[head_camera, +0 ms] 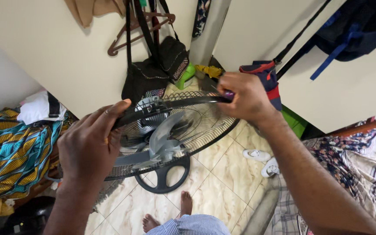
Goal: The person reassembles a standing electric fan by attaching the front wire cage to the fan head. They use a screwdriver to tighten the central retaining nut and then secure the outer cage ring by hand.
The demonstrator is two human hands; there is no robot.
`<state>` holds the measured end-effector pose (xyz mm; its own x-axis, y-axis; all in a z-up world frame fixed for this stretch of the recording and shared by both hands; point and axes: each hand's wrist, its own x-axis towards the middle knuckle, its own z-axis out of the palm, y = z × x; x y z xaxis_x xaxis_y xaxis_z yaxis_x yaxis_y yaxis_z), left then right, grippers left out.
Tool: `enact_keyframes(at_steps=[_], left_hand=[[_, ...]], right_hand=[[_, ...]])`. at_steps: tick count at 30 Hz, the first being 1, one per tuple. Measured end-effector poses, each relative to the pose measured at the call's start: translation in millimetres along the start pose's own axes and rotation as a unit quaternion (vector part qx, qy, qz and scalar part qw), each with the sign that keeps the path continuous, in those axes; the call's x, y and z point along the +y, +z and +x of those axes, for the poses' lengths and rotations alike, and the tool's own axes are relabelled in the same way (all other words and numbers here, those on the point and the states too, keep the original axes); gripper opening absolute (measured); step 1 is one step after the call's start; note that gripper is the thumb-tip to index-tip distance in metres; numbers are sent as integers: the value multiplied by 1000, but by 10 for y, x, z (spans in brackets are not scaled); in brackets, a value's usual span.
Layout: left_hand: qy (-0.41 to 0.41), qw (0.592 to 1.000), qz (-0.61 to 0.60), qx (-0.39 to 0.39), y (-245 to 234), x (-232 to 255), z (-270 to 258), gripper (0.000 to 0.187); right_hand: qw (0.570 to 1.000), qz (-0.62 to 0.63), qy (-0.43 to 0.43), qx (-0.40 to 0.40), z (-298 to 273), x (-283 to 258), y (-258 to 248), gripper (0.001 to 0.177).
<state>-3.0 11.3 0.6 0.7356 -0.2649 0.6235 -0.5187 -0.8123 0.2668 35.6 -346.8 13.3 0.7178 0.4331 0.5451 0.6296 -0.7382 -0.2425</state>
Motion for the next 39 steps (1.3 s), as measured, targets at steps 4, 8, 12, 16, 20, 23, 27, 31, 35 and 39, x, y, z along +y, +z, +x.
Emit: enact_keyframes(at_steps=[4, 8, 12, 16, 20, 23, 27, 31, 35, 39], left_hand=[[4, 1000, 14, -10, 2, 71, 3, 59], [-7, 999, 28, -14, 30, 120, 32, 60], [-4, 1000, 10, -3, 9, 83, 43, 57], [16, 1000, 2, 7, 11, 73, 36, 51], [18, 1000, -7, 4, -16, 100, -7, 52], [19, 1000, -5, 6, -47, 91, 42, 47], [32, 999, 19, 18, -70, 83, 21, 50], [21, 994, 102, 44, -77, 177, -60, 65], [-50, 980, 127, 144, -5, 485, -401, 71], [-119, 953, 114, 256, 178, 972, -824, 63]], right_hand=[[998, 35, 36, 41, -246, 257, 133, 30], [991, 28, 84, 98, -387, 291, 293, 32], [991, 16, 79, 110, -443, 241, 314, 33], [990, 4, 76, 116, -440, 225, 303, 35], [991, -1, 72, 115, -463, 214, 292, 31], [991, 11, 69, 116, -431, 204, 296, 31], [995, 28, 55, 76, -374, 157, 205, 37], [990, 87, -1, 107, -363, 59, -71, 40], [973, 220, 11, 62, -465, -198, -275, 20], [879, 464, -55, -88, -520, -480, -262, 40]])
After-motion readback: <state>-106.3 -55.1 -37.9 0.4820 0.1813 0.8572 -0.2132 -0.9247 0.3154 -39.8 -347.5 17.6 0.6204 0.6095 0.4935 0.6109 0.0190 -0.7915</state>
